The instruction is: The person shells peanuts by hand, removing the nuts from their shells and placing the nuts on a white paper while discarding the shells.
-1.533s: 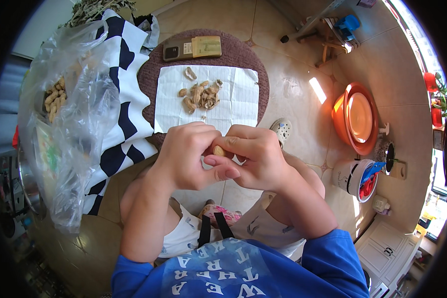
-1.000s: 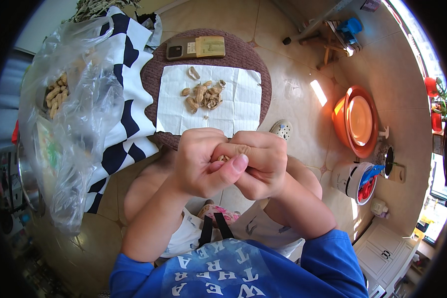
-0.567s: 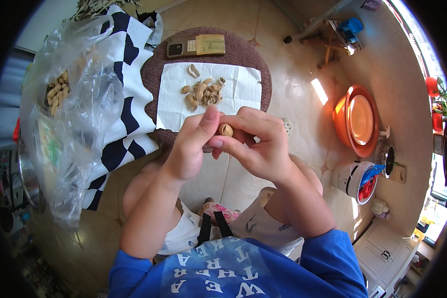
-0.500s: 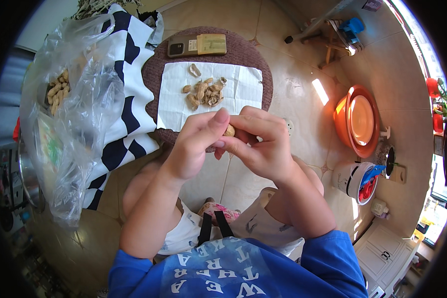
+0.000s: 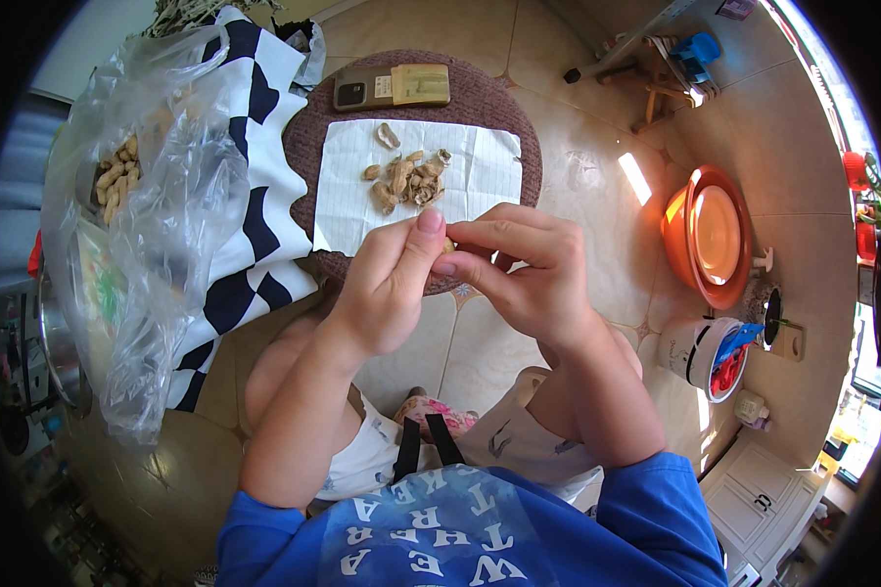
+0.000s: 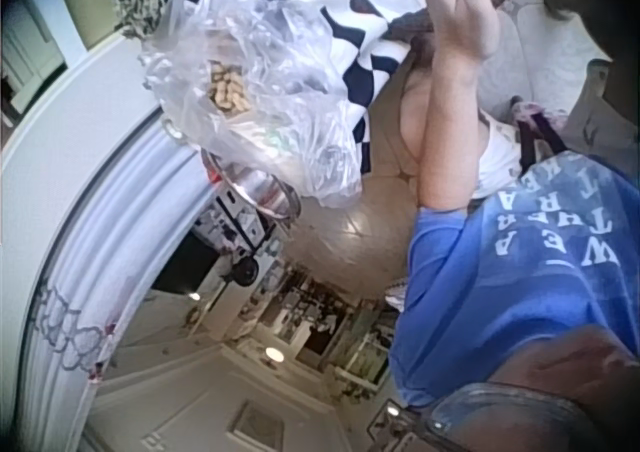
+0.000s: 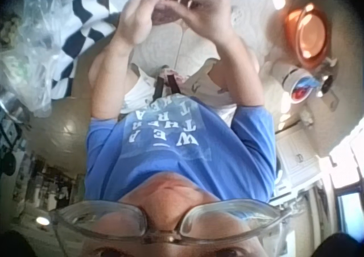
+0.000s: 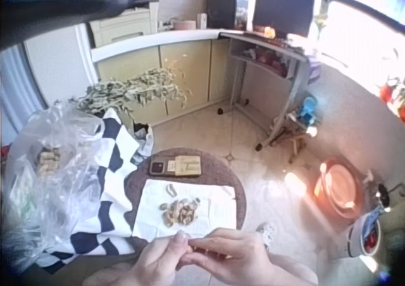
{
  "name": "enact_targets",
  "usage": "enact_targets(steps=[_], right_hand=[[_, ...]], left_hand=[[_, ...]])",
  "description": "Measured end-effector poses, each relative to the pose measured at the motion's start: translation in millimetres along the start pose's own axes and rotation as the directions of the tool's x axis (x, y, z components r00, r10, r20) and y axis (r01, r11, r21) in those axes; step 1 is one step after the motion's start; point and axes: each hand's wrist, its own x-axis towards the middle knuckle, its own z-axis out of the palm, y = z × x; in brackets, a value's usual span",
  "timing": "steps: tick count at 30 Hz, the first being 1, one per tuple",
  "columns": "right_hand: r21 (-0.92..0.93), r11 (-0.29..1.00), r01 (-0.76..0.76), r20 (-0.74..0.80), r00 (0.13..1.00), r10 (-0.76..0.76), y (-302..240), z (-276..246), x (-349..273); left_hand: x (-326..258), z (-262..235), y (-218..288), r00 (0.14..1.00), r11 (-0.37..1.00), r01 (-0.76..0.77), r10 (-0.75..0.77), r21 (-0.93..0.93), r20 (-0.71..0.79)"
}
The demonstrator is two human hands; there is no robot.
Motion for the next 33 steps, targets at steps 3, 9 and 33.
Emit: enact_targets(steps=[3, 9, 33], right_hand=[[0.027, 1.0, -0.006, 0.011, 1.0, 0.006, 1, 1, 0], [0.08, 0.997, -0.01, 0.049, 0.999, 0.006, 1, -2, 3], [0.384, 0.801, -0.46, 0.12, 0.884, 0.451, -3, 3, 1]], left_hand=[[0, -1, 4, 0.993, 0.981, -0.109, 0.116, 0.161, -0.033], [2, 1, -2, 0.978, 0.97, -0.182, 0.195, 0.161, -0.07], [6, -2, -6, 0.984, 0.984, 0.138, -0.149, -0.116, -0.097]])
